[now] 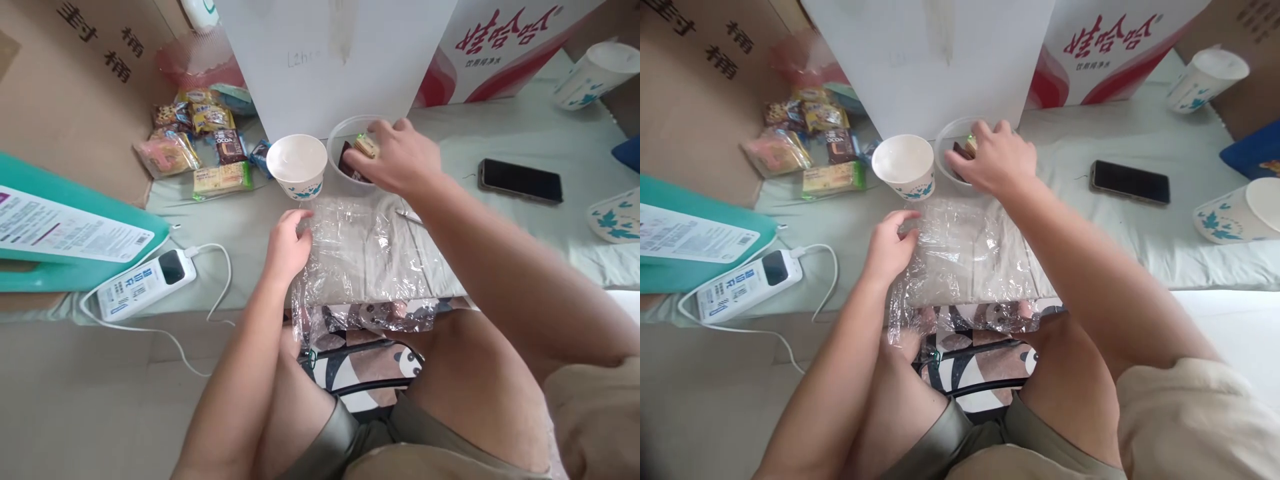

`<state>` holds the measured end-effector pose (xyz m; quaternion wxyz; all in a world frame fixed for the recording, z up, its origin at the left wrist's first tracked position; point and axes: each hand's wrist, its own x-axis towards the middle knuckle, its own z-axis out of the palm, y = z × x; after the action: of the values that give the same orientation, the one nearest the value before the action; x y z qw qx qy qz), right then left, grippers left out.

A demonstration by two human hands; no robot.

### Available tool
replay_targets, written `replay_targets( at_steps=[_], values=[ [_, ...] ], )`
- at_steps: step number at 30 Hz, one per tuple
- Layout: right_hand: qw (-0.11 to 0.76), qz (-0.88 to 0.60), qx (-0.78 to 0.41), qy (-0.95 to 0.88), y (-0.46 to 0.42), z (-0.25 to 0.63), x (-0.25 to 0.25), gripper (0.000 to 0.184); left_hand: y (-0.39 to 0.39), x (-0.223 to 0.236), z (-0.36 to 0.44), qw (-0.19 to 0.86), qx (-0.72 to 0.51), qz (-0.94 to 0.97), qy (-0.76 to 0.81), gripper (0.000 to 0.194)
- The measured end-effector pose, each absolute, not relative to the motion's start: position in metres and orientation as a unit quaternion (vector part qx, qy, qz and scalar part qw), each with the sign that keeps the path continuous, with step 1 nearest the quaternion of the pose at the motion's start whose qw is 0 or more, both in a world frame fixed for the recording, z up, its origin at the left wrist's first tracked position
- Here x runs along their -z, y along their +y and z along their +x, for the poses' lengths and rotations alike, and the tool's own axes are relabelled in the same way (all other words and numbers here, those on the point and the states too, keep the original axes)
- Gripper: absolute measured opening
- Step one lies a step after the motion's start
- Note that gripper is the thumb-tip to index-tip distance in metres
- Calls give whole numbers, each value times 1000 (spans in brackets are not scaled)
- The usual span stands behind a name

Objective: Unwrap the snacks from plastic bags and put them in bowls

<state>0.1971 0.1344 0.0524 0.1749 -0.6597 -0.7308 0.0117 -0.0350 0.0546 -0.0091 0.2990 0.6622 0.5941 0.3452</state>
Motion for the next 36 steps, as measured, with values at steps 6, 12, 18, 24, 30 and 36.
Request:
replay_targets(
  at_steps=[6, 12, 18, 24, 30, 36],
  values=[
    [293, -679, -16, -673, 25, 223, -28, 29, 53, 10, -38, 319, -371, 650, 582, 29],
    [339, -697, -30, -631, 0, 232, 20, 47, 54, 14, -41, 309, -428, 628, 572, 27],
    [365, -691, -170, -601, 10, 240, 22, 73, 47, 0, -52, 468, -502, 533, 495, 41],
    [352, -615, -436, -554, 10, 233, 17, 89, 54, 10, -77, 662, -546, 462, 224, 49],
    [371, -545, -590, -467, 11, 220, 6, 103, 51, 16, -70, 726, -620, 279, 101, 26],
    [285, -501, -587, -569, 13, 225, -9, 28, 45, 2, -72, 738, -607, 274, 112, 33]
  ],
)
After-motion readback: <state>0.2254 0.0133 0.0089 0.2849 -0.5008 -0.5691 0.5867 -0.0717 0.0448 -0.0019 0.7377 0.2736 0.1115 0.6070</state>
